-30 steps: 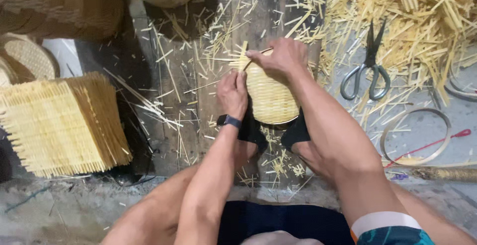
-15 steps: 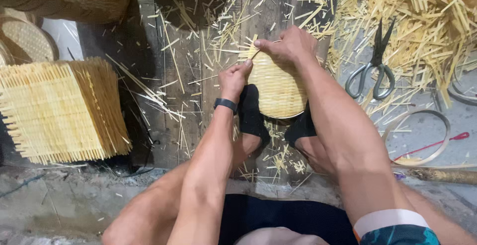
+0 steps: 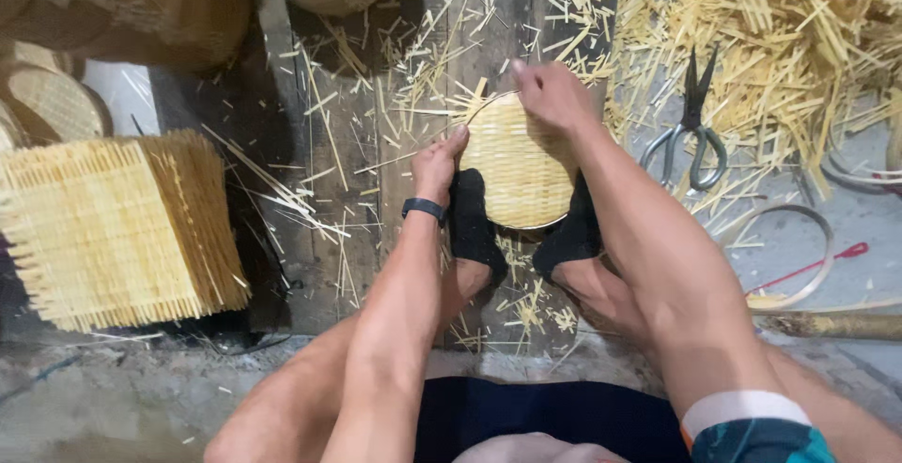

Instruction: The person sits on the floor and repeatedly trims the edges of woven bamboo basket bases using shears. They place each base on a wooden block, cut the overhanging strips, and stack the finished pieces.

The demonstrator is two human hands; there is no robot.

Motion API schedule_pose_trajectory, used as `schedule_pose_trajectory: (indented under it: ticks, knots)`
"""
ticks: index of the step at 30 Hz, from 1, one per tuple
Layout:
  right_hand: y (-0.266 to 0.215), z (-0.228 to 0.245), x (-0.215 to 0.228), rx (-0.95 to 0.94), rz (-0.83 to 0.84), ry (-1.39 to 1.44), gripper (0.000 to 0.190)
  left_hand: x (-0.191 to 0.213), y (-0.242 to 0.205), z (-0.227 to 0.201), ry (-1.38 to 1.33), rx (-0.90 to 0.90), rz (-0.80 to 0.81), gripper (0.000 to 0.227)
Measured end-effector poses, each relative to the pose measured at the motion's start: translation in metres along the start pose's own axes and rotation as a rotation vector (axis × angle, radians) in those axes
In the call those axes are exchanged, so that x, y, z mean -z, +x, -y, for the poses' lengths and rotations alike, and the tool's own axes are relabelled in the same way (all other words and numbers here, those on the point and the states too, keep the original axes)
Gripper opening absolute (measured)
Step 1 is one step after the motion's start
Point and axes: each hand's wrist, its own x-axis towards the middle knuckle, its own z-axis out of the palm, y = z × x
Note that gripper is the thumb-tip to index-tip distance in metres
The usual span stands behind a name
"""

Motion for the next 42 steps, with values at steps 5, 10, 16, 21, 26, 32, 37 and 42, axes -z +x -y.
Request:
schedule_pose_trajectory:
  ticks: [5,10,16,21,26,32,37,42]
  knots:
    - [-0.010,0.006,0.001,-0.027,0.012,-0.256,0.061,-0.007,-0.008,-0.007,0.140,0.009,-0.093,0.039]
    - [0.010,0.000,-0.005,-0.053,0.007,-0.218,0.062,-0.015,-0.004,-0.017,0.303,0.122,-0.301,0.048]
    - [0.021,-0.071,0.004,0.270,-0.207,0.077,0.054,0.015,0.031,0.018,0.324,-0.116,-0.024,0.055]
    - [-0.092,-0.137,0.146,0.270,-0.172,-0.317,0.040,-0.008,-0.003,-0.034,0.675,-0.372,0.253,0.041]
    - [-0.237,-0.174,0.219,-0.034,-0.320,-0.356,0.037,-0.098,-0.121,-0.093,0.872,-1.256,0.124,0.016]
    - [-0.224,-0.218,0.150,0.117,-0.372,-0.105,0.030,-0.091,-0.159,-0.022,1.358,-1.664,0.241,0.011]
    - [-0.193,-0.193,0.050,0.291,-0.306,0.154,0.044,-0.024,-0.147,0.044,1.580,-1.620,0.376,0.025]
    - [-0.156,-0.134,0.007,0.593,-0.387,-0.150,0.100,0.001,-0.148,0.014,1.404,-1.439,0.097,0.015]
